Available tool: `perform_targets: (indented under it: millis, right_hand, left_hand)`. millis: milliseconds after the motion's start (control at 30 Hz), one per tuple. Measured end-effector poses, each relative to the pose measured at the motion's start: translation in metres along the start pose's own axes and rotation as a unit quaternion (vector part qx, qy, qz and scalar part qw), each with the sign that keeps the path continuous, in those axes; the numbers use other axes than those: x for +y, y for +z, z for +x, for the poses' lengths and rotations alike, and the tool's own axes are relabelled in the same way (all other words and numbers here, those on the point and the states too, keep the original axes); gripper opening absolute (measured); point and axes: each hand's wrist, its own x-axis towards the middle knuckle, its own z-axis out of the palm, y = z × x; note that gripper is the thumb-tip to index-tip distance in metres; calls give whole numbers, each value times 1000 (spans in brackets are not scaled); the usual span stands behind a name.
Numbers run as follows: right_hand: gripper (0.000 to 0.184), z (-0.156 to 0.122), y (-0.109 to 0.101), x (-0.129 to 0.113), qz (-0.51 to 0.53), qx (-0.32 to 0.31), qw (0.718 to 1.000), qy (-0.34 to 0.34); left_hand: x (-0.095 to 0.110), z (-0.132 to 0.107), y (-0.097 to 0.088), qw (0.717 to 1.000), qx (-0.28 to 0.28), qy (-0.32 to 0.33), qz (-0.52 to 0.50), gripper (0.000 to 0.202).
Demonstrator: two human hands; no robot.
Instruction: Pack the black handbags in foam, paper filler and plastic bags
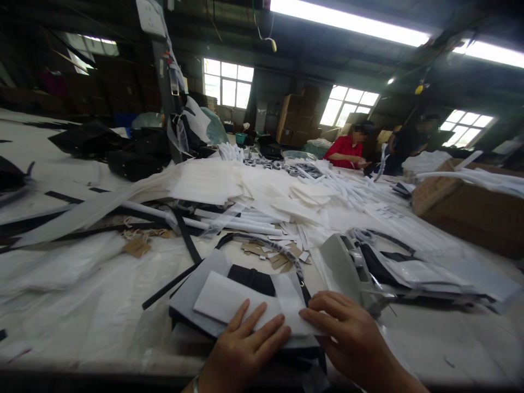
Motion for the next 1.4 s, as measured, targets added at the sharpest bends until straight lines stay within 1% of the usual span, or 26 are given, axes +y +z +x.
perform_targets:
  millis: [100,200,267,433,500,567,633,733,767,833,900,933,1000,1067,1133,1233,1400]
  right_hand:
    - [42,-10,9,-7,-13,-5,1000,-2]
    - [50,-21,15,-10,-7,9,1000,-8]
    - [53,-25,18,-12,6,12,1000,-5]
    - [44,-23,17,-20,20,-34,999,9]
    - [42,-22,15,-22,23,-44,999,6]
    - [40,-29,13,-21,30,-34,999,6]
    - [38,-46,14,-19,36,19,999,35]
    - [34,-84,25,-22,29,121,984,126]
    - [33,-97,32,-24,22,135,979,148]
    - [34,-118,49,-32,0,131,978,164]
    - [34,-128,68,-40,-29,122,978,169]
    - [30,-129,75,-44,-44,125,976,172]
    - [21,-124,86,-47,-68,162,970,167]
    - [20,-116,90,-48,-71,204,966,141]
    - [20,-109,88,-48,-52,228,966,114]
    - [20,-105,84,-53,-8,229,969,92]
    - [35,-110,89,-67,7,216,974,65]
  left_hand:
    - [1,1,-1,1000,13,-17,-15,31]
    - [2,0,-1,999,7,-30,-25,33]
    - [2,-1,-1,999,2,-30,-29,35]
    - [4,1,-3,999,-7,-35,-30,39]
    - [4,2,-4,999,-27,-28,-29,40]
    - [3,2,-5,998,-55,-16,-28,40]
    - [3,1,-6,997,-74,-14,-30,40]
    - [4,0,-6,996,-81,-23,-38,39]
    - [4,-1,-5,996,-79,-26,-40,39]
    - [5,-1,-4,996,-77,-31,-43,41]
    - [6,-2,-3,995,-80,-34,-44,43]
    - [6,-3,-3,995,-84,-35,-43,44]
    - [7,-3,-2,994,-94,-38,-42,44]
    - [7,-3,-2,993,-104,-41,-42,44]
    - [8,-2,-2,992,-106,-48,-43,45]
    - [8,-2,-1,993,-97,-55,-41,44]
    - [8,-1,-2,994,-88,-49,-37,44]
